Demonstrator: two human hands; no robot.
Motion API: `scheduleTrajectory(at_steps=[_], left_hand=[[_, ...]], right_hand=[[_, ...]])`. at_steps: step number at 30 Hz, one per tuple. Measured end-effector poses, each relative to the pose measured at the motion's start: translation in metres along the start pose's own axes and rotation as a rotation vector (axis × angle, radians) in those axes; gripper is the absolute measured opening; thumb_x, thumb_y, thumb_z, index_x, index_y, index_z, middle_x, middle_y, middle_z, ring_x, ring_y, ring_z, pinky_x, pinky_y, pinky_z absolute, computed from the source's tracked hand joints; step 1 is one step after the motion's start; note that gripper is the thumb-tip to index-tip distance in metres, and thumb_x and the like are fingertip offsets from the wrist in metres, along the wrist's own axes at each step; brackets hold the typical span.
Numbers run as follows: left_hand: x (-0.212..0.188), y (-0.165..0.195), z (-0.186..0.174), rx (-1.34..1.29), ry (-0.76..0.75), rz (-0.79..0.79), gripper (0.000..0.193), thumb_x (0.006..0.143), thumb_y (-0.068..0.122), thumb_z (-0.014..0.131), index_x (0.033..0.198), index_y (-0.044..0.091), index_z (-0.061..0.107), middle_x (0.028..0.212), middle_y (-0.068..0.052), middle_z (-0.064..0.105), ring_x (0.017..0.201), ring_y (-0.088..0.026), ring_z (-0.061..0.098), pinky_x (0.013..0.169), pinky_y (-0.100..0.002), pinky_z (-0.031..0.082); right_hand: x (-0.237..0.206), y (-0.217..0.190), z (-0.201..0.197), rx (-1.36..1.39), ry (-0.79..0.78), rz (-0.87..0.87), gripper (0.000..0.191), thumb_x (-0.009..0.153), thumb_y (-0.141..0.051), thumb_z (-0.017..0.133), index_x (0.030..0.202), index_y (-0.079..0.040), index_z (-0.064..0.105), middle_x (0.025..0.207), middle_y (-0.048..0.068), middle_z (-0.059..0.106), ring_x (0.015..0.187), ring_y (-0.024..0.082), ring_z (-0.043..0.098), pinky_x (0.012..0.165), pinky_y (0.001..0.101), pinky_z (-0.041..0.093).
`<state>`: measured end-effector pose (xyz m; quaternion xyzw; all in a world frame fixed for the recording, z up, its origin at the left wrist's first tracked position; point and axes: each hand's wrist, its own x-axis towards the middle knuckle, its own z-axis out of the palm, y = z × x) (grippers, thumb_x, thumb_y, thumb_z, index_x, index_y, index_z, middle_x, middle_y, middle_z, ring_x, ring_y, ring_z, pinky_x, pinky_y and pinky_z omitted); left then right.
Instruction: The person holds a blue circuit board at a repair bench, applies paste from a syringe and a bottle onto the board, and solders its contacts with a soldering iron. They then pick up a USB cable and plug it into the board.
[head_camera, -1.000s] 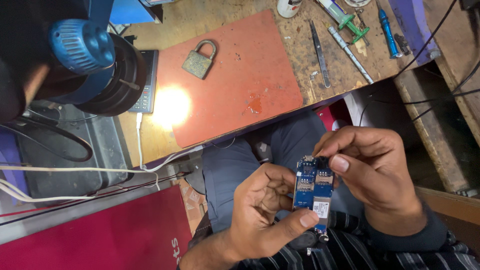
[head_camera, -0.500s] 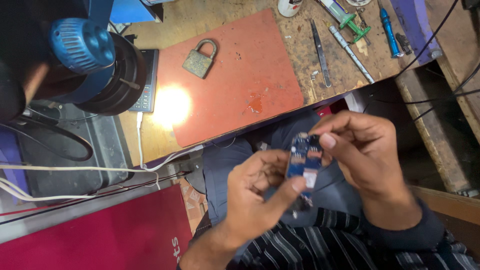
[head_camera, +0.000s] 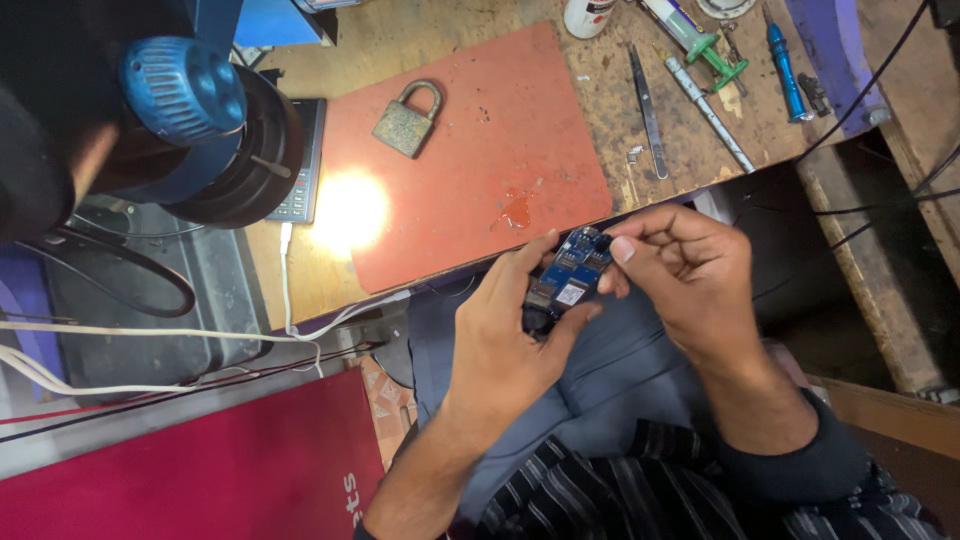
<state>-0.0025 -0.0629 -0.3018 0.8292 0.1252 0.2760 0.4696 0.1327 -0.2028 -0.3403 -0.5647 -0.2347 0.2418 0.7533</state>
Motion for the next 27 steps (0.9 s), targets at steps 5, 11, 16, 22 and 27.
scheduleTrajectory(at_steps=[5,11,16,22,27], left_hand=[[0.001,-0.003,0.009,-0.044,-0.013,0.002,0.047,0.088,0.004,0.079,0.130,0.001,0.059,0.108,-0.014,0.073,0.099,-0.027,0.077,0.083,-0.033,0.060],[0.003,-0.010,0.010,-0.169,-0.087,-0.206,0.046,0.088,0.006,0.074,0.131,-0.001,0.058,0.091,-0.013,0.074,0.079,-0.020,0.076,0.073,-0.030,0.058],[0.009,-0.019,-0.002,0.118,0.019,-0.041,0.057,0.086,0.011,0.076,0.139,-0.002,0.057,0.100,-0.016,0.071,0.089,-0.027,0.074,0.079,-0.035,0.058],[0.018,-0.032,-0.033,0.273,-0.061,-0.087,0.064,0.083,0.012,0.076,0.143,-0.001,0.056,0.100,-0.017,0.063,0.083,-0.031,0.069,0.072,-0.040,0.055],[0.017,-0.037,-0.043,0.401,0.015,0.000,0.067,0.087,0.013,0.076,0.148,-0.002,0.052,0.107,-0.017,0.060,0.086,-0.034,0.068,0.072,-0.042,0.055]], right_hand=[[-0.001,0.001,0.002,-0.075,-0.014,0.039,0.012,0.100,0.003,0.064,0.111,0.008,0.067,0.091,0.009,0.071,0.077,0.011,0.067,0.067,0.0231,0.052],[-0.004,0.005,-0.007,-0.282,0.085,-0.104,0.015,0.107,-0.007,0.059,0.105,0.005,0.069,0.085,0.006,0.070,0.076,0.008,0.065,0.068,0.0218,0.051],[-0.009,0.013,-0.034,-0.853,0.296,-0.300,0.035,0.112,-0.010,0.062,0.080,0.003,0.061,0.067,0.009,0.058,0.056,0.012,0.055,0.055,0.0284,0.041],[-0.008,0.017,-0.086,-0.880,0.289,-0.177,0.018,0.109,-0.004,0.051,0.094,0.003,0.055,0.075,0.009,0.062,0.064,0.015,0.062,0.062,0.0280,0.048],[-0.015,0.020,-0.105,-1.015,0.210,-0.214,0.018,0.101,0.008,0.053,0.119,0.006,0.049,0.095,0.015,0.069,0.081,0.016,0.068,0.079,0.0286,0.052]])
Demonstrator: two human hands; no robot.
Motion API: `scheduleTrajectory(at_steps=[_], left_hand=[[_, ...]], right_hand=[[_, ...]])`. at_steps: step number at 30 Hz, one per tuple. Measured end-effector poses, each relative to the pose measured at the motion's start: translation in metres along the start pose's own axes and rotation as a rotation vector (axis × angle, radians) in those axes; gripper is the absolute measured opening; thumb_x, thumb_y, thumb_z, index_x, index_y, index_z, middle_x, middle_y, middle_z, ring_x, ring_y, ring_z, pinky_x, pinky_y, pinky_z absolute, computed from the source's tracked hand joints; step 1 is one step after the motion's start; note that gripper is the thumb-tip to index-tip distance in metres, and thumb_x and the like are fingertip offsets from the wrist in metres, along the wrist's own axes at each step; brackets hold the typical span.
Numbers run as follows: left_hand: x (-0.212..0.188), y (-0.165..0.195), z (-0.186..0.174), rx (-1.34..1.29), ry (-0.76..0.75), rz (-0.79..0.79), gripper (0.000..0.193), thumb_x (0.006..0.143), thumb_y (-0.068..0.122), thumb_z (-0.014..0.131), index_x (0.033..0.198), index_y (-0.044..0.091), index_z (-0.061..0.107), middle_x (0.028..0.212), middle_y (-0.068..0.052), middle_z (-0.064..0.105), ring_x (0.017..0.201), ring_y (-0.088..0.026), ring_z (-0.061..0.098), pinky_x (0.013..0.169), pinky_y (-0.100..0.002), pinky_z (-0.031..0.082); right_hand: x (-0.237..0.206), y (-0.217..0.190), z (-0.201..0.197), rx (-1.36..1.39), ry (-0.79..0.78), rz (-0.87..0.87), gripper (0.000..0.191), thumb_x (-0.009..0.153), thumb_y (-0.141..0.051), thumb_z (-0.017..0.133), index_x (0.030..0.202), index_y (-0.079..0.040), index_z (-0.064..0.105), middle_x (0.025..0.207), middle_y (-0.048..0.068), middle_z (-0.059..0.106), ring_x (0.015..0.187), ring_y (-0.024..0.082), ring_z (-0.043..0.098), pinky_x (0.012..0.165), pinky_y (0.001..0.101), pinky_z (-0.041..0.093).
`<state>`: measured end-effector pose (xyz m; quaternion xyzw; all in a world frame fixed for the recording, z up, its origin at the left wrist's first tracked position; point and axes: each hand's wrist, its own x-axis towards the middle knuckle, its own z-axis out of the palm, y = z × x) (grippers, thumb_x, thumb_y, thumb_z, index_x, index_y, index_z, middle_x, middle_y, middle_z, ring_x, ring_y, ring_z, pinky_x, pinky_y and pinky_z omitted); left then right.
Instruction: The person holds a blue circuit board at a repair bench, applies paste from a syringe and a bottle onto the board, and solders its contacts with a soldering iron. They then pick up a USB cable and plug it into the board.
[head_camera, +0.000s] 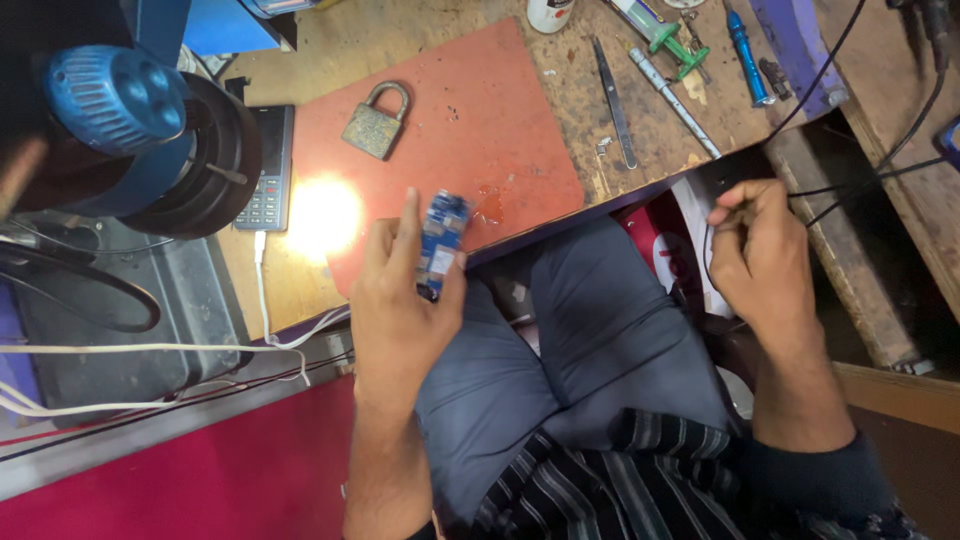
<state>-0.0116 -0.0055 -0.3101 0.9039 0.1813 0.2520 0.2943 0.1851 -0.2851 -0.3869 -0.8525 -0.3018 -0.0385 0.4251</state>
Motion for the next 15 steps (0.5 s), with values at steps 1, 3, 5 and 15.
scheduleTrajectory(at_steps=[1,3,5,15], left_hand=[[0.000,-0.001,0.000,0.052,-0.002,-0.025,0.067,0.087,0.013,0.076,0.147,-0.003,0.051,0.108,-0.018,0.060,0.085,-0.035,0.068,0.070,-0.043,0.054],[-0.001,-0.003,0.000,0.101,-0.048,-0.035,0.067,0.085,0.014,0.078,0.145,-0.002,0.052,0.112,-0.018,0.061,0.084,-0.036,0.069,0.067,-0.045,0.054],[-0.003,-0.005,-0.001,0.096,-0.141,-0.008,0.067,0.081,0.016,0.079,0.142,0.000,0.055,0.116,-0.017,0.062,0.084,-0.036,0.071,0.066,-0.045,0.056],[-0.004,0.009,-0.015,-0.076,-0.093,0.095,0.071,0.086,0.011,0.079,0.148,-0.004,0.049,0.119,-0.019,0.060,0.093,-0.035,0.071,0.074,-0.042,0.057]], right_hand=[[-0.001,0.000,0.000,0.039,-0.014,0.030,0.019,0.101,0.006,0.054,0.120,0.006,0.050,0.094,0.014,0.069,0.080,0.016,0.067,0.076,0.0278,0.052],[-0.003,-0.004,0.001,0.117,-0.041,0.084,0.024,0.100,0.002,0.057,0.122,0.005,0.052,0.094,0.013,0.068,0.080,0.015,0.066,0.070,0.0263,0.051],[-0.003,-0.009,0.002,0.057,-0.069,0.083,0.021,0.098,0.000,0.062,0.118,0.004,0.058,0.088,0.012,0.068,0.073,0.016,0.064,0.065,0.0276,0.050],[0.000,-0.017,0.003,-0.012,0.016,-0.081,0.022,0.103,-0.010,0.069,0.086,0.001,0.060,0.091,0.013,0.070,0.062,0.019,0.064,0.057,0.0291,0.048]])
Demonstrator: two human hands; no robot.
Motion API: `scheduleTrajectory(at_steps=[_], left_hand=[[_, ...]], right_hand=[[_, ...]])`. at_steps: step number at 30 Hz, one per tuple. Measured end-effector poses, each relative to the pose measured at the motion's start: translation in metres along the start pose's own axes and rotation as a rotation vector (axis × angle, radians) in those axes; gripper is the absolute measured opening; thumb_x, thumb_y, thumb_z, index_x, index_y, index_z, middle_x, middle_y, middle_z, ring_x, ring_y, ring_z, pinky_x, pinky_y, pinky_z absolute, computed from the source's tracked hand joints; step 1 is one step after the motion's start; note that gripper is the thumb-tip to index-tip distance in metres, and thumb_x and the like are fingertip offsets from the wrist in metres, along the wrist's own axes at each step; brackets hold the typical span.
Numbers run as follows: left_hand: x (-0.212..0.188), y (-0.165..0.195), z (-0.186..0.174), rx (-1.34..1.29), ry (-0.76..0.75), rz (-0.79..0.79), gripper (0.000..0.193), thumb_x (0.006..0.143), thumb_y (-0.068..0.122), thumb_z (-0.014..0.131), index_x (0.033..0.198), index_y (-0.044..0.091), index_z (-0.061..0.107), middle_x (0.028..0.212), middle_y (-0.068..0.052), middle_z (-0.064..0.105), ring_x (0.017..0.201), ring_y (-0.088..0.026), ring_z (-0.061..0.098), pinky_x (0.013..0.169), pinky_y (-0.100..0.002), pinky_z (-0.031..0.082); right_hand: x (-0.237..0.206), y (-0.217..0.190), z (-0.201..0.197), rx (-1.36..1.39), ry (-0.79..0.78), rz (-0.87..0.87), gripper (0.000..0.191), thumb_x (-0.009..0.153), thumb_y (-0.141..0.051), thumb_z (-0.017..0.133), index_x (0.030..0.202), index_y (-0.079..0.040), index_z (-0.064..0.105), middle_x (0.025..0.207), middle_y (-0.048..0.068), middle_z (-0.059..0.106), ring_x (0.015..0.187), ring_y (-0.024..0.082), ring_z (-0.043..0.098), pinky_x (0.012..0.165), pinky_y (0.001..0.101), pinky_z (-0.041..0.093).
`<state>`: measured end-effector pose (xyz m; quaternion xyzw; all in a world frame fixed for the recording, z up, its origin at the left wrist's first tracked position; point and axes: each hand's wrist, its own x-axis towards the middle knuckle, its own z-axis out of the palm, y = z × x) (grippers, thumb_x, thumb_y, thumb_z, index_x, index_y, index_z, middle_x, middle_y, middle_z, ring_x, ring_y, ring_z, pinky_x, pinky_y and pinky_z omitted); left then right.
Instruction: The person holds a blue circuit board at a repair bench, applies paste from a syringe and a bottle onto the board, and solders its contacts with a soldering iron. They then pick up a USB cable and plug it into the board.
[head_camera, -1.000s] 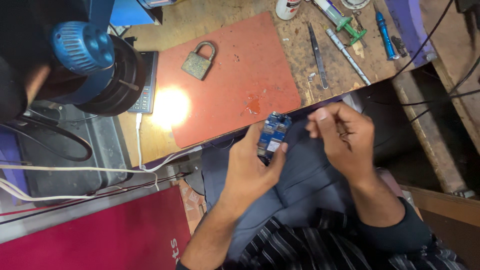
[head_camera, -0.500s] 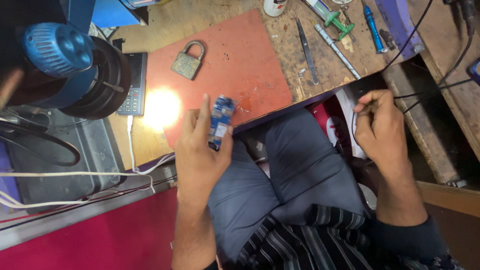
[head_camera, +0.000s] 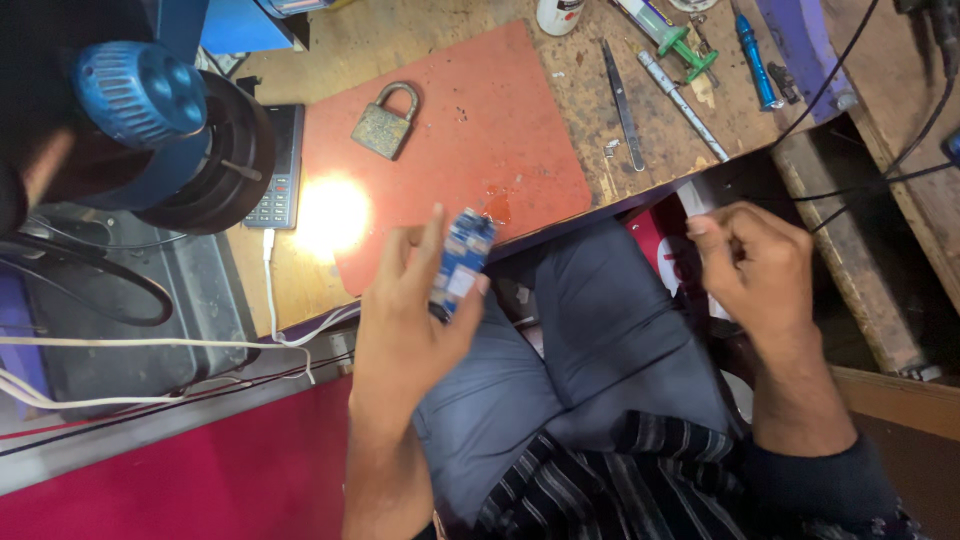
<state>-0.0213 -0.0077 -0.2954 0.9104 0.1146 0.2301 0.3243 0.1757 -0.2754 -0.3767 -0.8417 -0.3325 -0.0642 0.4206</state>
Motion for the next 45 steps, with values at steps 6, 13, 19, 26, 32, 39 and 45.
scheduleTrajectory(at_steps=[6,13,19,26,32,39,45], left_hand=[[-0.024,0.044,-0.011,-0.314,-0.135,0.102,0.067,0.085,0.011,0.081,0.145,-0.002,0.055,0.118,-0.015,0.062,0.091,-0.026,0.069,0.080,-0.033,0.058],[-0.033,0.080,-0.044,-0.413,-0.367,0.260,0.056,0.094,0.012,0.077,0.146,0.000,0.058,0.113,-0.014,0.066,0.096,-0.022,0.073,0.082,-0.032,0.060],[-0.058,0.108,-0.021,-0.604,-0.291,-0.034,0.016,0.103,0.027,0.078,0.105,0.013,0.069,0.067,-0.002,0.069,0.058,-0.015,0.074,0.052,-0.028,0.058],[-0.034,0.064,-0.031,-0.330,-0.299,0.159,0.059,0.091,0.019,0.077,0.144,0.002,0.059,0.112,-0.018,0.063,0.086,-0.024,0.075,0.073,-0.034,0.062],[0.000,0.002,0.022,-0.038,-0.041,0.011,0.067,0.087,0.014,0.077,0.148,0.001,0.051,0.115,-0.016,0.061,0.090,-0.034,0.070,0.074,-0.041,0.057],[0.009,-0.012,0.021,0.154,0.009,0.015,0.060,0.087,0.013,0.075,0.142,0.002,0.056,0.122,-0.014,0.064,0.092,-0.031,0.071,0.068,-0.042,0.053],[0.011,-0.019,0.015,0.284,0.057,0.092,0.058,0.083,0.007,0.073,0.139,0.003,0.061,0.123,-0.014,0.061,0.100,-0.034,0.061,0.084,-0.045,0.048]], right_hand=[[0.002,0.021,-0.006,-0.147,0.078,-0.047,0.041,0.095,-0.014,0.071,0.124,0.007,0.053,0.103,0.013,0.070,0.083,0.031,0.067,0.074,0.0400,0.052],[-0.001,0.047,-0.009,-0.325,-0.016,0.144,0.048,0.100,-0.018,0.080,0.134,0.005,0.055,0.098,0.012,0.074,0.068,0.029,0.064,0.069,0.0411,0.051],[-0.002,0.044,-0.008,-0.309,-0.041,0.159,0.046,0.102,-0.018,0.079,0.133,0.006,0.055,0.098,0.012,0.075,0.066,0.027,0.064,0.070,0.0400,0.051],[0.011,0.025,-0.002,-0.275,-0.036,0.204,0.046,0.100,-0.019,0.079,0.131,0.009,0.060,0.103,0.014,0.075,0.068,0.029,0.065,0.074,0.0401,0.054],[0.038,0.019,-0.003,-0.329,-0.020,0.188,0.043,0.098,-0.025,0.081,0.120,0.009,0.067,0.096,0.018,0.074,0.085,0.033,0.072,0.080,0.0409,0.055],[0.064,0.010,0.017,0.031,-0.152,0.396,0.030,0.096,-0.024,0.074,0.115,-0.002,0.070,0.086,0.013,0.074,0.071,0.023,0.074,0.068,0.0376,0.057],[0.044,0.022,-0.001,-0.402,-0.254,0.348,0.030,0.091,-0.016,0.088,0.086,0.009,0.073,0.072,0.027,0.071,0.066,0.035,0.067,0.057,0.0427,0.052]])
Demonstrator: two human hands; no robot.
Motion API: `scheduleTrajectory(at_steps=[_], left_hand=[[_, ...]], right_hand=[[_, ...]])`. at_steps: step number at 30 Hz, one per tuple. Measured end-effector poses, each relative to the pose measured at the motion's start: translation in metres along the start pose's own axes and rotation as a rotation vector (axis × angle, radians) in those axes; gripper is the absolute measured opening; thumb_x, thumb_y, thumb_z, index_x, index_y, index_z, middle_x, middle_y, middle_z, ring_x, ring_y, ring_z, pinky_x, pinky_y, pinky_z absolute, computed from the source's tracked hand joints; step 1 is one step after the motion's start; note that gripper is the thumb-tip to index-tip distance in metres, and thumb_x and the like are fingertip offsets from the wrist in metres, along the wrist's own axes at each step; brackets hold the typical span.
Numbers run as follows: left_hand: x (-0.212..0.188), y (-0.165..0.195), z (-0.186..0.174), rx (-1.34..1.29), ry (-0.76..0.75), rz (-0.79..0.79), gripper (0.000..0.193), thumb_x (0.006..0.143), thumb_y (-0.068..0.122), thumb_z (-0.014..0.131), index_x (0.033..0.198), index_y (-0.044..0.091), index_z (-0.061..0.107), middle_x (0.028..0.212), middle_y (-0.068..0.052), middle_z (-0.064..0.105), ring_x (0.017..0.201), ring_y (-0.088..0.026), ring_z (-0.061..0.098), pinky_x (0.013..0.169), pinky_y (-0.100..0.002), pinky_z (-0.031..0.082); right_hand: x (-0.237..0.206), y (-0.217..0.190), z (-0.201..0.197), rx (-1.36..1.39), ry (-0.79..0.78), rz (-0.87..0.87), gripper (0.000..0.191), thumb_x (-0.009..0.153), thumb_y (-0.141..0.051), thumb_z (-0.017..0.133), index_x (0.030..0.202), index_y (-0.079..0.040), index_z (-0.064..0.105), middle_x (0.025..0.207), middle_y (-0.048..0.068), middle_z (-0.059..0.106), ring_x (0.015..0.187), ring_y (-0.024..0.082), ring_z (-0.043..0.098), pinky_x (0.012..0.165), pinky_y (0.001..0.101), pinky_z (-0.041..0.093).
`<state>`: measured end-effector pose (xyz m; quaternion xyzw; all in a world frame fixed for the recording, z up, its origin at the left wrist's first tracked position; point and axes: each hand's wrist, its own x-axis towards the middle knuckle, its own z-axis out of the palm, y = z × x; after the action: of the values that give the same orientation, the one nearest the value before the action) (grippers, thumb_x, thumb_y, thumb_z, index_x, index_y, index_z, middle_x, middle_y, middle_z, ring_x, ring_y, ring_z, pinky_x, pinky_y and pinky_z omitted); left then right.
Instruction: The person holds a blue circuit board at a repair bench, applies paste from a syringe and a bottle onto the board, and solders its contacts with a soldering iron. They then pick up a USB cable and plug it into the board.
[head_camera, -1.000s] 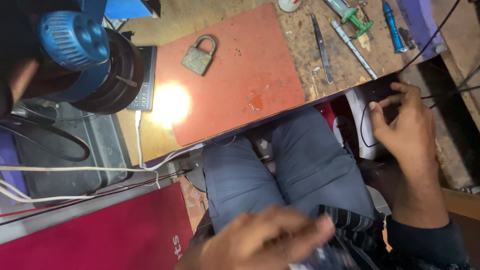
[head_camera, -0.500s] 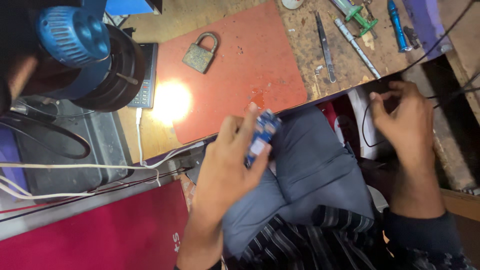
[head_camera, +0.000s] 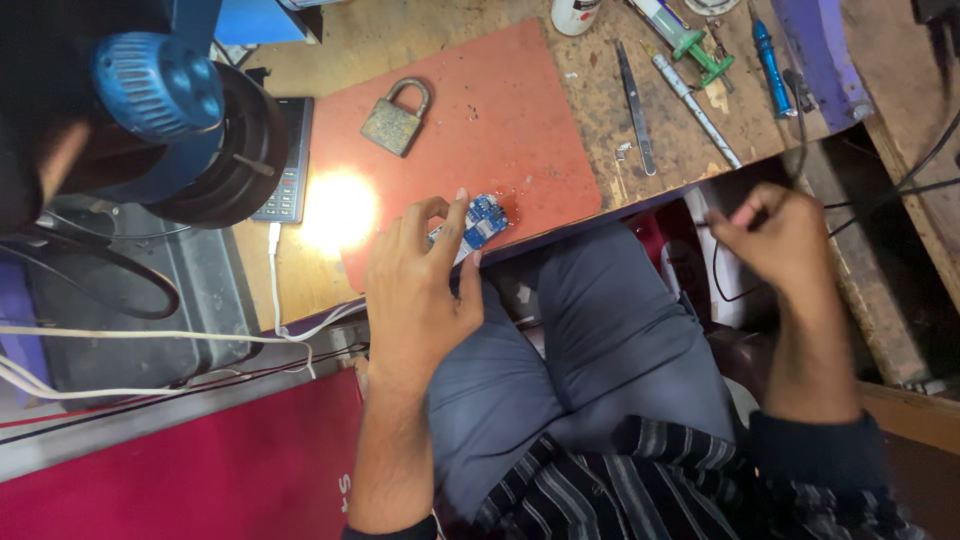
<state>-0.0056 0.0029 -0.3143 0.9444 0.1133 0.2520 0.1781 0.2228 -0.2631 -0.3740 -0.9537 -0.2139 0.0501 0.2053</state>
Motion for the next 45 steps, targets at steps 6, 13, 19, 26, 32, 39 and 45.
scheduleTrajectory(at_steps=[6,13,19,26,32,39,45], left_hand=[[0.005,-0.004,0.005,-0.061,0.036,0.029,0.057,0.080,0.008,0.072,0.136,0.004,0.063,0.122,-0.015,0.059,0.100,-0.033,0.057,0.087,-0.045,0.046],[0.005,-0.006,0.005,-0.064,0.038,0.044,0.056,0.082,0.012,0.076,0.137,0.004,0.064,0.121,-0.014,0.058,0.099,-0.032,0.053,0.086,-0.044,0.046],[0.006,-0.008,0.009,-0.069,0.043,0.039,0.057,0.083,0.016,0.082,0.136,0.005,0.064,0.120,-0.013,0.059,0.101,-0.032,0.054,0.085,-0.044,0.047],[0.005,-0.019,0.007,-0.179,0.024,0.036,0.058,0.078,0.022,0.088,0.130,0.004,0.068,0.114,-0.011,0.061,0.104,-0.030,0.056,0.089,-0.043,0.049],[0.005,-0.020,0.005,-0.191,0.001,0.039,0.057,0.076,0.022,0.088,0.127,0.005,0.069,0.111,-0.010,0.063,0.103,-0.029,0.057,0.089,-0.042,0.049],[0.006,-0.027,0.007,-0.273,0.051,0.050,0.054,0.074,0.020,0.092,0.122,0.005,0.071,0.109,-0.009,0.065,0.099,-0.027,0.061,0.086,-0.039,0.051],[0.006,-0.028,0.007,-0.431,0.057,0.037,0.055,0.076,0.013,0.092,0.125,0.004,0.071,0.111,-0.011,0.063,0.101,-0.025,0.063,0.088,-0.036,0.054]], right_hand=[[-0.022,0.010,-0.020,1.387,-0.326,-0.196,0.028,0.096,-0.005,0.061,0.122,0.000,0.068,0.087,0.022,0.075,0.067,0.029,0.077,0.046,0.0344,0.058],[-0.010,-0.033,-0.002,1.367,-0.169,-0.393,0.012,0.097,0.011,0.070,0.104,0.007,0.062,0.100,0.022,0.068,0.088,0.028,0.073,0.077,0.0405,0.065],[0.002,-0.079,0.009,1.333,-0.215,-0.368,0.018,0.100,0.006,0.066,0.118,0.007,0.068,0.103,0.019,0.071,0.092,0.022,0.076,0.075,0.0337,0.064],[0.012,-0.106,0.011,1.096,-0.187,-0.598,0.017,0.099,0.006,0.068,0.116,0.007,0.071,0.109,0.011,0.068,0.094,0.015,0.073,0.074,0.0241,0.058],[0.014,-0.105,0.015,1.114,-0.192,-0.572,0.016,0.101,0.004,0.066,0.116,0.005,0.071,0.107,0.010,0.069,0.090,0.012,0.072,0.070,0.0227,0.058],[0.009,-0.103,0.017,0.920,-0.063,-0.625,0.013,0.101,0.003,0.066,0.113,0.005,0.071,0.111,0.013,0.071,0.090,0.014,0.074,0.071,0.0238,0.061],[0.008,-0.100,0.021,0.892,-0.025,-0.644,0.013,0.101,0.004,0.066,0.113,0.005,0.071,0.111,0.013,0.071,0.088,0.013,0.075,0.071,0.0233,0.061]])
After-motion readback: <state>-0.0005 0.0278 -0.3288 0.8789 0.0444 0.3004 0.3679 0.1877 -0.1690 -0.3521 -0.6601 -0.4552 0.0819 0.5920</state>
